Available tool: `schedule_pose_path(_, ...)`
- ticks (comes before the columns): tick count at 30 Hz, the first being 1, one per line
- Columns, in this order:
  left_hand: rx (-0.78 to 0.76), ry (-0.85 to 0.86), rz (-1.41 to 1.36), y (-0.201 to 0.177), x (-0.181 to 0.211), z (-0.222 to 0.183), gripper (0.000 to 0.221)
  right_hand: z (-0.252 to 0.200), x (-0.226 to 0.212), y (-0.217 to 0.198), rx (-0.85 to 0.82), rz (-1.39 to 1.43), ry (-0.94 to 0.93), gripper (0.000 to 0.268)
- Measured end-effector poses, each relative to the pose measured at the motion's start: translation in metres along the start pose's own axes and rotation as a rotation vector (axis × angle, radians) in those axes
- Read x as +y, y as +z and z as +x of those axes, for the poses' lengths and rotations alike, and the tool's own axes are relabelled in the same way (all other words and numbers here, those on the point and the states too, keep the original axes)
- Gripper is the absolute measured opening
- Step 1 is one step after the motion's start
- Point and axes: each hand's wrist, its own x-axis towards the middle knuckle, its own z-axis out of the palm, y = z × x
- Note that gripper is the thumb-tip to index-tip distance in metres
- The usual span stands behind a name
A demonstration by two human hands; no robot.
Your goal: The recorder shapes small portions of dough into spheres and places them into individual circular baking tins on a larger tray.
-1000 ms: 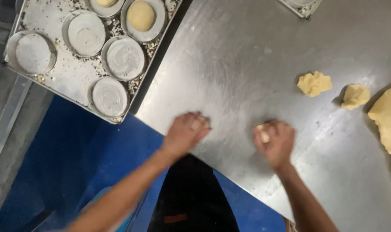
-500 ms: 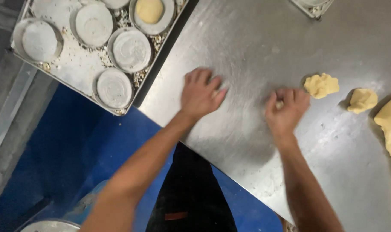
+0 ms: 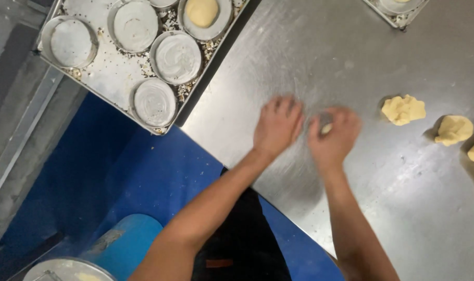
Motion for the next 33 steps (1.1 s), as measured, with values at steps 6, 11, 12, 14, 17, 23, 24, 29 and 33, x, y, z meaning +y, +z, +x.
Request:
schedule_pose_path(6, -0.269, 0.093, -0.039, -0.051, -0.057, -0.044, 0.043, -0.043, 0.067, -0.052, -0.183, -0.129, -0.241, 0.023)
schedule_pose_path(11, 0.025, -0.003, 0.062, 0.005, -0.006, 0.006, 0.034, 0.006, 0.001, -0.011, -0.035, -0.015, -0.057, 0.02)
schedule_pose_path(12, 0.003, -0.049, 0.089, 0.019, 0.014, 0.002, 0.038, 0.004, -0.016, -0.004, -0.037, 0.026, -0.053, 0.026)
schedule_pose_path(14, -0.023, 0.043, 0.032, 0.019, 0.001, -0.053, 0.036, -0.031, -0.011, -0.031, -0.094, 0.045, -0.142, 0.023)
schedule_pose_path(17, -0.15, 0.137, -0.01, -0.019, -0.041, -0.054, 0.031, -0.034, 0.029, -0.058, -0.171, 0.028, -0.226, 0.02)
schedule_pose_path(23, 0.02, 0.011, 0.009, 0.012, -0.006, 0.005, 0.032, 0.002, 0.007, -0.012, -0.04, -0.041, -0.06, 0.022)
schedule_pose_path(24, 0.035, 0.011, -0.006, 0.023, 0.009, -0.002, 0.034, 0.002, -0.019, -0.01, -0.033, -0.015, -0.077, 0.027)
schedule_pose_path(29, -0.162, 0.124, -0.052, -0.019, -0.027, -0.045, 0.038, -0.03, 0.038, -0.048, -0.134, -0.05, -0.198, 0.023)
schedule_pose_path(33, -0.133, 0.046, 0.019, -0.013, -0.015, 0.014, 0.03, 0.013, 0.051, -0.014, -0.013, -0.088, -0.034, 0.016)
